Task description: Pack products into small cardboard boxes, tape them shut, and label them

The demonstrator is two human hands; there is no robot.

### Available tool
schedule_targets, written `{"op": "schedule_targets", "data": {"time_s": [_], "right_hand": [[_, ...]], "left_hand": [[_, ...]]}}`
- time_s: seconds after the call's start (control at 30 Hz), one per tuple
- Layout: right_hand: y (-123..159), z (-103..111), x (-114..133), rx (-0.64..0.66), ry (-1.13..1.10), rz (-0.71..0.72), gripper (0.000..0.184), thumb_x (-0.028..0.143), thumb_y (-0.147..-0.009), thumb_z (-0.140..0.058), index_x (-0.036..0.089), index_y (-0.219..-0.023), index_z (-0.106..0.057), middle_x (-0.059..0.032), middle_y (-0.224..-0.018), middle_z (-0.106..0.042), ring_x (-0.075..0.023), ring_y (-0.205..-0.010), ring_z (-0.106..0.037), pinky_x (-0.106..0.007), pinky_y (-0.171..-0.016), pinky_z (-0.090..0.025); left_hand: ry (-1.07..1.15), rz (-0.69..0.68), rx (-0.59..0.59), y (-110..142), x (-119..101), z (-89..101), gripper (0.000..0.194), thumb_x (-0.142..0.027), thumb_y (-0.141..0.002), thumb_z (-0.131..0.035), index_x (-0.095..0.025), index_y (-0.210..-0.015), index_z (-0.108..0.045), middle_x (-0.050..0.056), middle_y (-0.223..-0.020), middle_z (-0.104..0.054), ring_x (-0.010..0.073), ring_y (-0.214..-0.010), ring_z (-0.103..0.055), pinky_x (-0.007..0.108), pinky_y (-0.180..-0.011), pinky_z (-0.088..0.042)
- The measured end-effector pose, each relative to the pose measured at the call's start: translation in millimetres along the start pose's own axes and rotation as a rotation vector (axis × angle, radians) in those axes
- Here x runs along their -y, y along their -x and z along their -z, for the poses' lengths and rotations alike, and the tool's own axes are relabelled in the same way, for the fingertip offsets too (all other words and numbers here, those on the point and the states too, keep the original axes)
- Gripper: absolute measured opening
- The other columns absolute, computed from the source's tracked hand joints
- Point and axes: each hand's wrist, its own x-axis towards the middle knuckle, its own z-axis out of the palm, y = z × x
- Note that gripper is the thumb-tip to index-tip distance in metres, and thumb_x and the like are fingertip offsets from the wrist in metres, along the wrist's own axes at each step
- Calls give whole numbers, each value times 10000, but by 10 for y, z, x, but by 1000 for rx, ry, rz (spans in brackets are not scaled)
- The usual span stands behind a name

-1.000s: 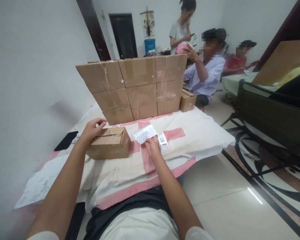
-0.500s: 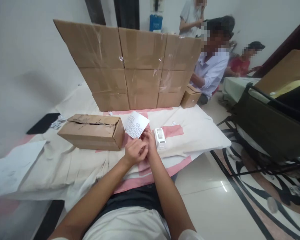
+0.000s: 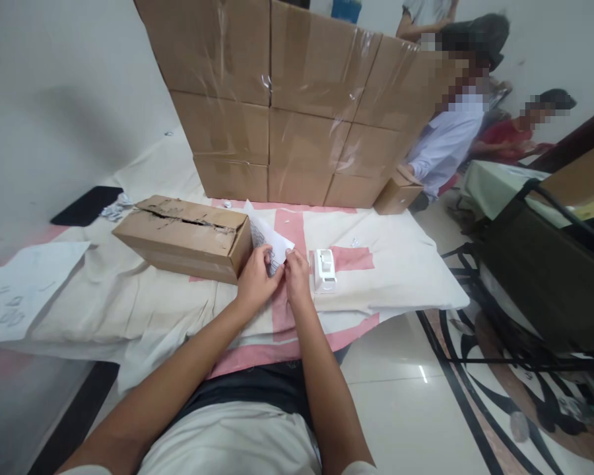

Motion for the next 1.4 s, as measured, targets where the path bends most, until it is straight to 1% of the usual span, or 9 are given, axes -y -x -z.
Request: {"op": "schedule_targets", "data": {"time_s": [0.1,0.17,0.3,0.5,0.73,0.9,1.1,1.33,1.4], "right_hand": [[18,15,-23,-1,39,13,262,354,-775,-733,196,-978,-688,-10,-935,-762,-193,-862,-710,-326,-843,-577],[31,22,-25,-30,26,20,252,341,-774,-734,192,-974,-698,-17,-959,-772,-192,-878,-715,-326,-850,-580],[55,10,3,-61,-25,18,255,278,-736,-752,192,-968,-689,-10,-915,-771,-178,-836,-717,-319,-846,-586],[66,-21,19,-89,-11,35,283,222,-682,-761,190,-947,-668,-12,-869,-763,-186,-805,-708,-326,-818,-595],[89,-8,21,-56,6,79,222,207,-716,-746,204,-903,-627,19,-819,-703,-142,-755,-659,-272,-762,-551],[108,-19,54,-73,17,81,278,229,-711,-761,205,-945,-614,17,-857,-701,-137,-779,-654,-262,-767,-538],[147,-40,108,-112,-10,78,306,240,-716,-762,209,-969,-593,29,-835,-681,-123,-741,-634,-245,-717,-524],[182,-41,123,-112,-30,99,335,222,-728,-773,196,-1014,-600,18,-887,-701,-125,-803,-648,-247,-766,-536],[178,-39,118,-115,-50,104,339,213,-725,-776,195,-1012,-597,23,-881,-698,-117,-789,-641,-239,-753,-529]], "left_hand": [[7,12,9,-8,-6,22,353,-240,-881,-659,-229,-1197,-504,99,-1122,-643,276,-1088,-648,412,-931,-546],[10,12,11,-7,-15,34,323,-239,-888,-653,-225,-1178,-512,105,-1132,-633,282,-1102,-637,422,-941,-541],[21,-11,20,-4,-22,45,240,-226,-901,-638,-228,-1119,-535,97,-1124,-622,268,-1091,-632,408,-940,-534],[22,-47,22,2,-7,47,169,-210,-917,-610,-229,-1077,-559,91,-1092,-628,260,-1076,-624,404,-947,-520],[25,-83,25,8,-29,72,110,-205,-941,-579,-228,-1048,-588,76,-1047,-663,243,-1050,-631,377,-934,-514],[31,-110,17,8,-32,91,155,-174,-934,-561,-217,-1069,-625,75,-1056,-694,241,-1060,-642,373,-950,-518],[36,-162,12,13,-28,111,230,-176,-950,-547,-220,-1128,-684,74,-1100,-715,235,-1089,-641,378,-1009,-508],[53,-196,-8,12,-40,115,236,-199,-1011,-479,-206,-1102,-697,72,-1061,-714,229,-1051,-631,382,-980,-502],[60,-201,-15,10,-46,115,199,-193,-992,-513,-208,-1083,-690,67,-1049,-713,225,-1037,-632,374,-970,-503]]}}
